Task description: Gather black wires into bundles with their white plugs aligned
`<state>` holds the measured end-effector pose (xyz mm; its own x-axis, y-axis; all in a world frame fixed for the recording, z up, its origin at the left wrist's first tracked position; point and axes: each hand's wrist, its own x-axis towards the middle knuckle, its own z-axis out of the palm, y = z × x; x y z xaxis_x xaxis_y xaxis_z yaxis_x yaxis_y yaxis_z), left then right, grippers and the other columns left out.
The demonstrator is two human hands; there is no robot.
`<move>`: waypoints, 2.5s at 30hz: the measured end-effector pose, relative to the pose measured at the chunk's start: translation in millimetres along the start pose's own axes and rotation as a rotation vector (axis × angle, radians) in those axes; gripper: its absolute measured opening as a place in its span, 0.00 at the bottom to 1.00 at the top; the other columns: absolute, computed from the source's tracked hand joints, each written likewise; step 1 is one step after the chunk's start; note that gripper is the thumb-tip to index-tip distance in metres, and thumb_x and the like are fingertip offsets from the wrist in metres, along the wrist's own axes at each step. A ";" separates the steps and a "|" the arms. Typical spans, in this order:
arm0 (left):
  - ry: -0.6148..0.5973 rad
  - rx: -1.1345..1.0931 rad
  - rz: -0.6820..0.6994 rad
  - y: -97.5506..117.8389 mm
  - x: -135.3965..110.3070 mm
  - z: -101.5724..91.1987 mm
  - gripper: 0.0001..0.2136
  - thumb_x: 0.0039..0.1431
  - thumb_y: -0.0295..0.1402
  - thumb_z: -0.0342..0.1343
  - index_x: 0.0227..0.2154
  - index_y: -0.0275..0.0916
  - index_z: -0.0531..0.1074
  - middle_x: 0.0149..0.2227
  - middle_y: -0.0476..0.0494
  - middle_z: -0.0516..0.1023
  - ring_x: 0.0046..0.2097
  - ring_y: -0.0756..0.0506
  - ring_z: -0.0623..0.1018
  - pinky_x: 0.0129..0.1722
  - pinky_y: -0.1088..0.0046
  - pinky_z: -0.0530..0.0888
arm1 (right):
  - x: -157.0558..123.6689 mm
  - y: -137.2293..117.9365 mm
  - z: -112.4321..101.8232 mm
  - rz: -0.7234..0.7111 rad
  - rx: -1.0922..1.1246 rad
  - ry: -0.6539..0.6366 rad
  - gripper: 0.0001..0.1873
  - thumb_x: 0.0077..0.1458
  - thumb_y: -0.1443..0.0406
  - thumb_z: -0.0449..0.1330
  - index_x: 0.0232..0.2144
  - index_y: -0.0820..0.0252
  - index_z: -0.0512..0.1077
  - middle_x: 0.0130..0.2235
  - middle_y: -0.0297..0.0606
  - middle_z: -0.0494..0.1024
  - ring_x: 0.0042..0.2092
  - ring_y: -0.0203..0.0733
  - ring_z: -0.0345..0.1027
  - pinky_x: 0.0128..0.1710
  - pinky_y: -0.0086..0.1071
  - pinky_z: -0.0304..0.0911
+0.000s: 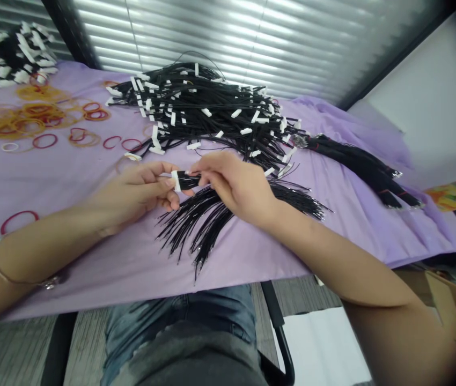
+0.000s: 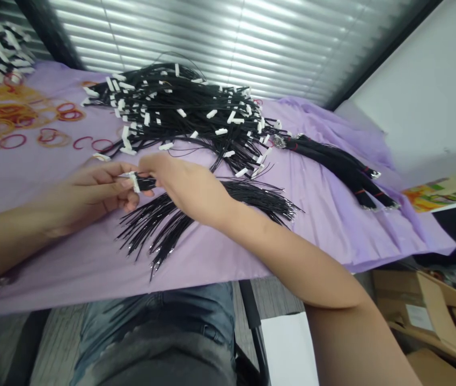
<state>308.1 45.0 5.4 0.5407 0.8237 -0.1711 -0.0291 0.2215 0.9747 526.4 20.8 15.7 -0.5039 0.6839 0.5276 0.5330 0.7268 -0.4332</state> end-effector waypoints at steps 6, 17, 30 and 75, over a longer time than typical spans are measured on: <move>0.000 0.022 0.018 -2.1 1.9 -0.8 0.10 0.56 0.35 0.64 0.36 0.37 0.71 0.34 0.44 0.77 0.28 0.51 0.73 0.27 0.77 0.70 | -0.9 3.3 5.3 -0.108 -0.233 -0.065 0.15 0.68 0.67 0.47 0.41 0.62 0.74 0.43 0.42 0.76 0.43 0.40 0.69 0.41 0.33 0.63; -0.030 0.185 0.043 0.9 -4.3 4.0 0.11 0.62 0.34 0.59 0.42 0.36 0.65 0.25 0.53 0.77 0.29 0.53 0.75 0.31 0.81 0.71 | 2.2 0.1 15.1 0.077 -0.199 -0.066 0.10 0.65 0.67 0.54 0.37 0.66 0.75 0.36 0.40 0.75 0.39 0.38 0.67 0.40 0.31 0.59; -0.041 0.338 0.201 -10.2 -4.4 -1.1 0.08 0.67 0.33 0.54 0.43 0.39 0.61 0.25 0.56 0.77 0.30 0.53 0.77 0.33 0.80 0.72 | 1.7 -3.1 11.2 0.107 -0.239 -0.140 0.14 0.68 0.65 0.51 0.41 0.65 0.74 0.40 0.41 0.76 0.43 0.41 0.68 0.41 0.32 0.58; 0.065 0.548 0.184 14.3 0.6 -8.6 0.05 0.59 0.31 0.54 0.32 0.35 0.70 0.25 0.47 0.76 0.28 0.49 0.74 0.33 0.75 0.71 | -11.8 -17.9 26.6 -0.459 -0.351 -0.426 0.09 0.67 0.68 0.54 0.34 0.62 0.72 0.36 0.35 0.72 0.40 0.41 0.64 0.42 0.35 0.59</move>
<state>300.7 53.1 18.0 0.5146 0.8573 0.0164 0.3310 -0.2163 0.9185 504.8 1.4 -2.2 -0.9132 0.3309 0.2378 0.3544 0.9330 0.0627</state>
